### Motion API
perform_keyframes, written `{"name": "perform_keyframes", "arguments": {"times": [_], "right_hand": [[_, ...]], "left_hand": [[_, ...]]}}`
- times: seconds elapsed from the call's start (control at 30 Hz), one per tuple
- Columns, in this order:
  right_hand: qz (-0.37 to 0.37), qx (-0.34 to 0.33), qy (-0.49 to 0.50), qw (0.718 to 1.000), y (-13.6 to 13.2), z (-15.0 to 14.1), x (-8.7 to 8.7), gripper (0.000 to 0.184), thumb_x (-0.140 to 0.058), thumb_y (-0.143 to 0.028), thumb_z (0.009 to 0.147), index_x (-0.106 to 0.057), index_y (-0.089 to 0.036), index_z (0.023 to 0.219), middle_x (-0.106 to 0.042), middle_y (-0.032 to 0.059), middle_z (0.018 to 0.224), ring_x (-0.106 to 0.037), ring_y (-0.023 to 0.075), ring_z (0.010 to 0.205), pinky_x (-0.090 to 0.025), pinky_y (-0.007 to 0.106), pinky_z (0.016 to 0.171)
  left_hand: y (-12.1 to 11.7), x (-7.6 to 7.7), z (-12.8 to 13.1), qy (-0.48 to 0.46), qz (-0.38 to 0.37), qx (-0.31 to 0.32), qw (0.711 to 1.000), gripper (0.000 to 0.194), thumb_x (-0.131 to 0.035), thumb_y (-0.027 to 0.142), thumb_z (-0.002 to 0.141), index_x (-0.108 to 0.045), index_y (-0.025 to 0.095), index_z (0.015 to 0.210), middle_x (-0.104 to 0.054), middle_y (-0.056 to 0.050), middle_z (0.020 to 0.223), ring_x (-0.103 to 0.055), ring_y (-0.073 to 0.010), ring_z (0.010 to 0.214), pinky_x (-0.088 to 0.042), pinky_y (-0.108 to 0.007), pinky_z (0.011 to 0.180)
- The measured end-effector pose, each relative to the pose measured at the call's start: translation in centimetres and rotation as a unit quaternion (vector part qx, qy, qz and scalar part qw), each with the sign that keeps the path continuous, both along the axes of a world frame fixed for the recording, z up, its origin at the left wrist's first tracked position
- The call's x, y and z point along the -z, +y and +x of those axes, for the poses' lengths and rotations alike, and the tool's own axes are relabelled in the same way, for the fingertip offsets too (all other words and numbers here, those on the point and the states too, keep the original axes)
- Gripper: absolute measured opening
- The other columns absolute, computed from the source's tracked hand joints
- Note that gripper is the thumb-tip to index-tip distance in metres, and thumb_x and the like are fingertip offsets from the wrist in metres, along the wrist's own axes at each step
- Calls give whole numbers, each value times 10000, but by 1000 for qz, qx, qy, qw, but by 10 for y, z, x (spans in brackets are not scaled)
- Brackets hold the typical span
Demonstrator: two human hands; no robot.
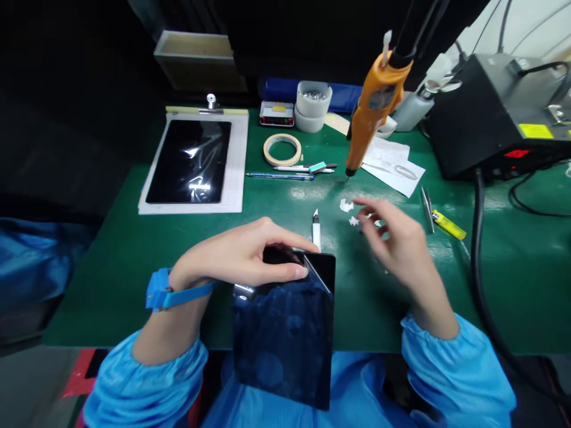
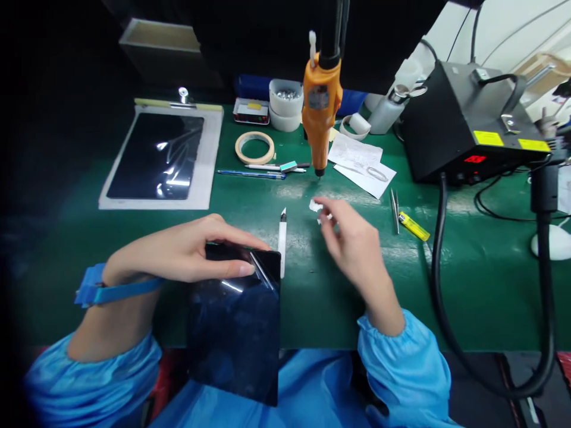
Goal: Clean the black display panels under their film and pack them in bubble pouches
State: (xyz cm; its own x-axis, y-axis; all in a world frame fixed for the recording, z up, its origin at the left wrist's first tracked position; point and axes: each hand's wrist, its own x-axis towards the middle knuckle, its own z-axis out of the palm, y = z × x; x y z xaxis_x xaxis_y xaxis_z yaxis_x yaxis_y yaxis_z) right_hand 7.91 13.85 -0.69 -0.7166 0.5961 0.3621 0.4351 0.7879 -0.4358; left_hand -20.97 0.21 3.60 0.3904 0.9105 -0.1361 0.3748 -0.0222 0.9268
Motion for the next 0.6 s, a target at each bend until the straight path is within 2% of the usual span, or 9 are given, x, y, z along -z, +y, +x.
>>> {"name": "perform_keyframes", "arguments": {"times": [0.17,0.3,0.47,0.6], "right_hand": [[5,110,73,991,35,27,-4,179,-657,-269,1097,-814,-223,1168,-840,84,1047,-769,207,792,-569,293,604],[7,130,86,988,50,39,3,158,-680,-294,1037,-824,-242,1075,-838,73,976,-725,201,701,-570,314,597],[11,83,72,994,51,33,5,199,-631,-322,1087,-813,-249,1119,-828,86,1029,-763,227,805,-627,354,677],[8,-3,12,1000,44,-8,15,287,-563,-281,1132,-821,-233,1245,-802,113,1178,-790,248,948,-675,396,798]], "left_hand": [[-3,-1,0,3,29,-5,1000,447,-803,335,1041,-871,60,1387,-924,-100,932,-745,-147,630,-500,-170,488],[-2,2,1,22,41,-15,999,467,-793,362,1048,-868,43,1381,-844,-52,732,-616,-118,514,-449,-185,461],[-1,3,2,24,38,-23,999,409,-798,365,1026,-902,108,1326,-918,-96,956,-693,-139,634,-472,-198,516],[-1,2,-4,27,26,-44,998,451,-852,427,984,-906,141,1329,-919,-90,988,-651,-137,635,-459,-215,523]]}}
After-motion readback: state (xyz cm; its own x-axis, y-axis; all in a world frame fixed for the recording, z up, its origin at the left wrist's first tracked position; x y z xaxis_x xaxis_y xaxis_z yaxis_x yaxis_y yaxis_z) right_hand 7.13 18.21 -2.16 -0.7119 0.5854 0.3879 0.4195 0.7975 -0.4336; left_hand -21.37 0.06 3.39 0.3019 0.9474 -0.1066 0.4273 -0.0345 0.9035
